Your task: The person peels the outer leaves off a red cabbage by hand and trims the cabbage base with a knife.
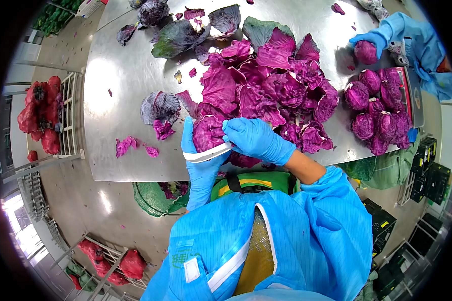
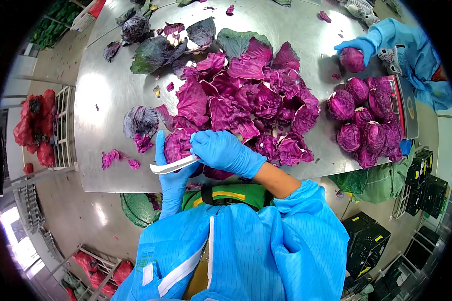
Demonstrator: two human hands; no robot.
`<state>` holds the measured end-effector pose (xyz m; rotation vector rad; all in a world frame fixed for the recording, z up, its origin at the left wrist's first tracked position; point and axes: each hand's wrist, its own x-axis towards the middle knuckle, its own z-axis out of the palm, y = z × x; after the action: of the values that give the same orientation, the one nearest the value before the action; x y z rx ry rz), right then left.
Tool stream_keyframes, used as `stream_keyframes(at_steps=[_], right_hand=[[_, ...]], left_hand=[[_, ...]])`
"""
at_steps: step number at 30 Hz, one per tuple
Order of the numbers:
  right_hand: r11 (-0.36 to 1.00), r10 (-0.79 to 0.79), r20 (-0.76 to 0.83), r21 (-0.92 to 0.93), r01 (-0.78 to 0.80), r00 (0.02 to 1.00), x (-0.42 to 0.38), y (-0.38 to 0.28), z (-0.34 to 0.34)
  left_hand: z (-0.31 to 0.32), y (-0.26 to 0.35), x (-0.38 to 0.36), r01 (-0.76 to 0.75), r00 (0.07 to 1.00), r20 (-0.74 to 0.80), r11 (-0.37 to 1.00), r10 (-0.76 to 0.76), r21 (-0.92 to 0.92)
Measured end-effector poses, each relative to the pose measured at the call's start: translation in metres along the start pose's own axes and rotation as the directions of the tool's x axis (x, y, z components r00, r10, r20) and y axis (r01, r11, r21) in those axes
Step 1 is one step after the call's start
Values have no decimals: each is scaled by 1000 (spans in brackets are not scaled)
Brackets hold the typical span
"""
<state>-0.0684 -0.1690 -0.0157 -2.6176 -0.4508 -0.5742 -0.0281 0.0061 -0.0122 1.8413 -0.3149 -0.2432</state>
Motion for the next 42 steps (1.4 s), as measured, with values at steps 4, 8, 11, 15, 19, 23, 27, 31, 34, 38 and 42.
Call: stream_keyframes(at_steps=[4, 8, 11, 15, 19, 23, 27, 31, 34, 38, 42], right_hand=[[992, 105, -174, 89, -90, 979, -5, 13, -12], [807, 451, -546, -88, -584, 706, -19, 67, -51], [812, 582, -336, 198, -549, 740, -33, 56, -61], [149, 587, 443, 764, -628, 678, -8, 2, -62], [-282, 516, 590, 802, -527, 621, -11, -13, -31], [-319, 592, 628, 758, -569, 504, -17, -15, -11], [-235, 553, 717, 622, -747, 423, -12, -13, -11], [-230, 702, 599, 704, -672, 387, -12, -27, -17], [-213, 768, 519, 759, -616, 374, -37, -46, -28], [-248, 674, 620, 702, -667, 402, -69, -65, -21], [608, 671, 81, 508, -610, 737, -49, -59, -2]], left_hand=[[-9, -15, -6, -17, 997, -72, 1000, 16, -6], [-32, -21, -5, 267, 943, -34, 814, -331, -516], [-49, -37, -9, 409, 894, 188, 568, -407, -714], [-46, -33, -17, 523, 817, 375, 291, -437, -801], [-22, 20, 3, 415, 898, 177, 638, -404, -649], [-28, 12, -6, 100, 960, 278, 906, 20, -411], [-32, -5, -9, 55, 962, 271, 992, -22, -115], [-31, -20, -9, 9, 994, 113, 999, -3, -50], [-36, -22, -9, 31, 999, 13, 987, -34, 160], [-38, -22, -7, 5, 999, 46, 961, -19, 278], [-29, -15, -8, 104, 992, 53, 980, -114, 169]])
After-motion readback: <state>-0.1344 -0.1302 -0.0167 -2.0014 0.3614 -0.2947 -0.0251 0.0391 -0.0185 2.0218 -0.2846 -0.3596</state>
